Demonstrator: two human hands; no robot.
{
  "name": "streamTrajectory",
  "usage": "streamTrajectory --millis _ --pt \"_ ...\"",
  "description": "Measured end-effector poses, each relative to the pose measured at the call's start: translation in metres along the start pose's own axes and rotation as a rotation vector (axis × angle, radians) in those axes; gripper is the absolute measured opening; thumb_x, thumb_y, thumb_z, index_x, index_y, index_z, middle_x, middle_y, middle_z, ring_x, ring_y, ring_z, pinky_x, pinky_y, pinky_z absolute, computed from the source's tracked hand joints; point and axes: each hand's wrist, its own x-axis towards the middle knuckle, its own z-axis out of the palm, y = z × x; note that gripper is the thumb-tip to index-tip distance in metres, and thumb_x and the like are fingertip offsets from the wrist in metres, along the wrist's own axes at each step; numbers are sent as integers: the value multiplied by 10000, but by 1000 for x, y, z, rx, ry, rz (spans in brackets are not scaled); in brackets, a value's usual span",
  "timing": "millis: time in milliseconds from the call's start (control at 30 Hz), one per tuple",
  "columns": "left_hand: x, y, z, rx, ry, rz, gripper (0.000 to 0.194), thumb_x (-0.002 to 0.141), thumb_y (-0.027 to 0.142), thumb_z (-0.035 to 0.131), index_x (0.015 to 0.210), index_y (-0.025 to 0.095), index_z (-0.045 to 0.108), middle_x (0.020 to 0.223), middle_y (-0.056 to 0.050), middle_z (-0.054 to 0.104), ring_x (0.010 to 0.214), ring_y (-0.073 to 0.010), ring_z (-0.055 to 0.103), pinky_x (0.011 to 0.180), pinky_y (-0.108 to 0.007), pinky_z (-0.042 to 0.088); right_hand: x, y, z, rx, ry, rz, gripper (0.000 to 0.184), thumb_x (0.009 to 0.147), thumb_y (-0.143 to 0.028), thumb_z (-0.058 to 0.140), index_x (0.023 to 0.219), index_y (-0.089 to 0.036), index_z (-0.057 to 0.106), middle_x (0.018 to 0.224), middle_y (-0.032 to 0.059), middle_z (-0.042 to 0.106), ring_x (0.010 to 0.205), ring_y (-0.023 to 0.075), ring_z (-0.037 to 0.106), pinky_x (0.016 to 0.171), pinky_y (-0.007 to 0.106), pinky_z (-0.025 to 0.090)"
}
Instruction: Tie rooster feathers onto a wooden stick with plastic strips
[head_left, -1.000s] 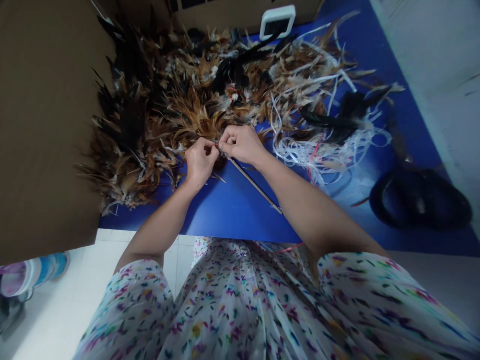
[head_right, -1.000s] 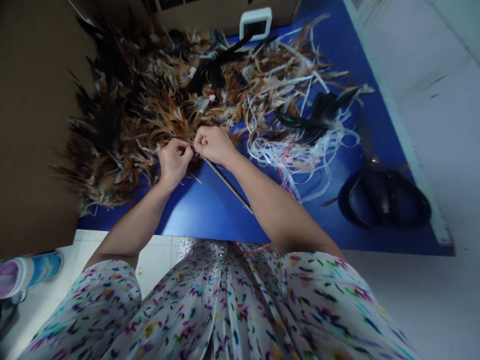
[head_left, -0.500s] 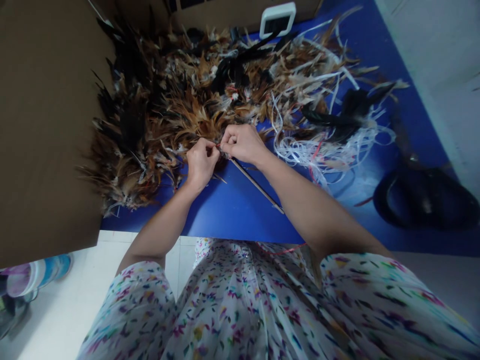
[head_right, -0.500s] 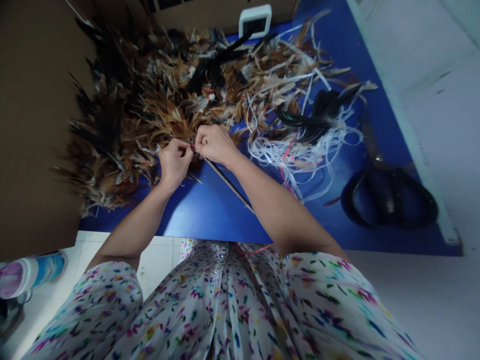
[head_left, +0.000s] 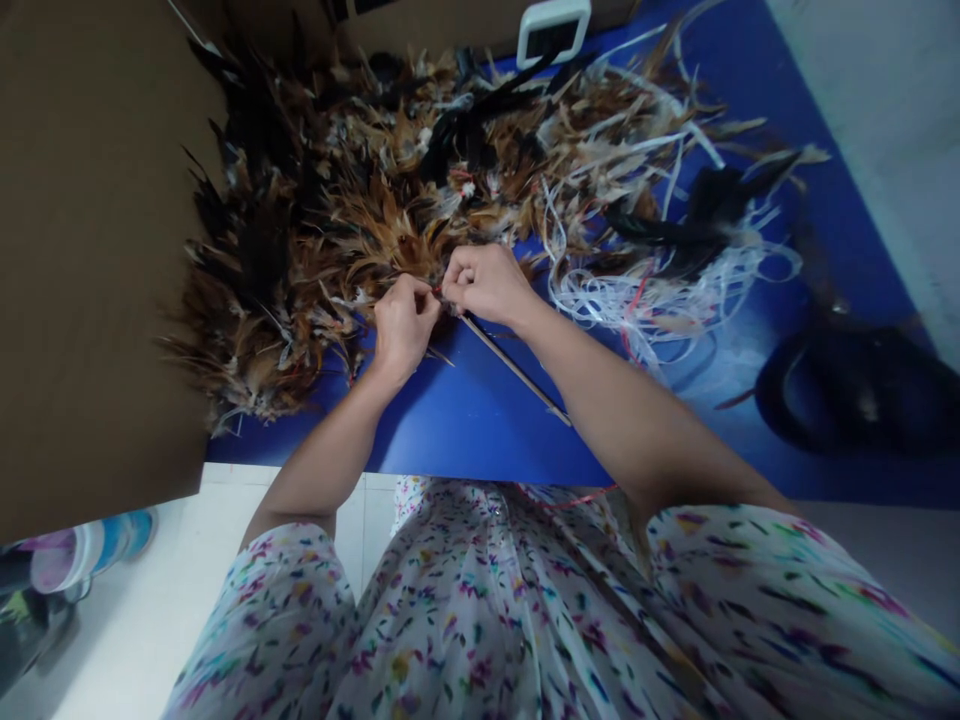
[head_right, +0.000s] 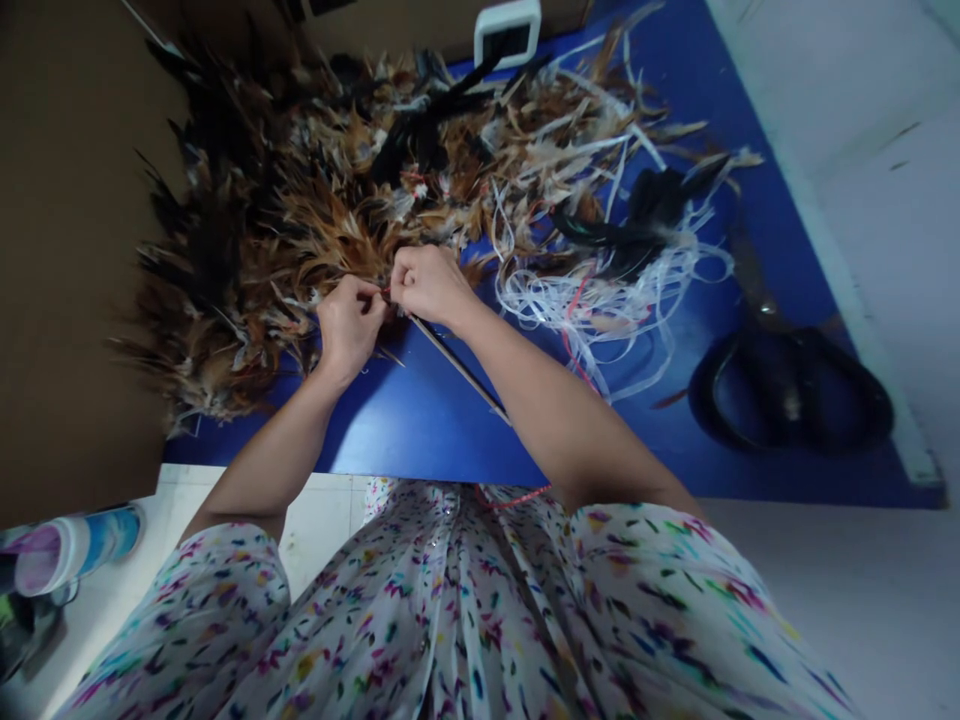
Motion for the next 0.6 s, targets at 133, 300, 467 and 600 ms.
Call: streamTrajectory --millis 133,300,467,600 --pt "3 -5 -2 -7 18 13 116 781 98 592 756 209 567 732 2 679 721 -139 653 746 -264 506 -1 -2 1 15 12 9 119 682 -63 588 647 -177 585 526 -29 608 559 137 626 636 256 477" --pt "2 -10 -1 -86 1 11 91 815 128 557 821 211 595 791 -6 709 772 -135 690 767 -251 532 -1 -1 2 64 -3 14 123 693 -77 584 643 -190 572 512 -29 611 526 139 619 630 267 490" --pt "-3 -7 -4 -183 -54 -21 91 846 173 543 918 211 582 878 -16 720 797 -119 707 752 -219 546 0 -1 -1 44 -13 22 102 699 -84 586 660 -178 586 521 -22 622 538 134 619 632 261 483" --pt "-6 -1 -9 -184 -41 -16 94 826 183 569 917 209 565 889 -16 707 761 -111 698 708 -201 543 1 1 -1 12 1 16 78 702 -96 588 672 -166 604 537 -15 628 569 136 628 664 263 478"
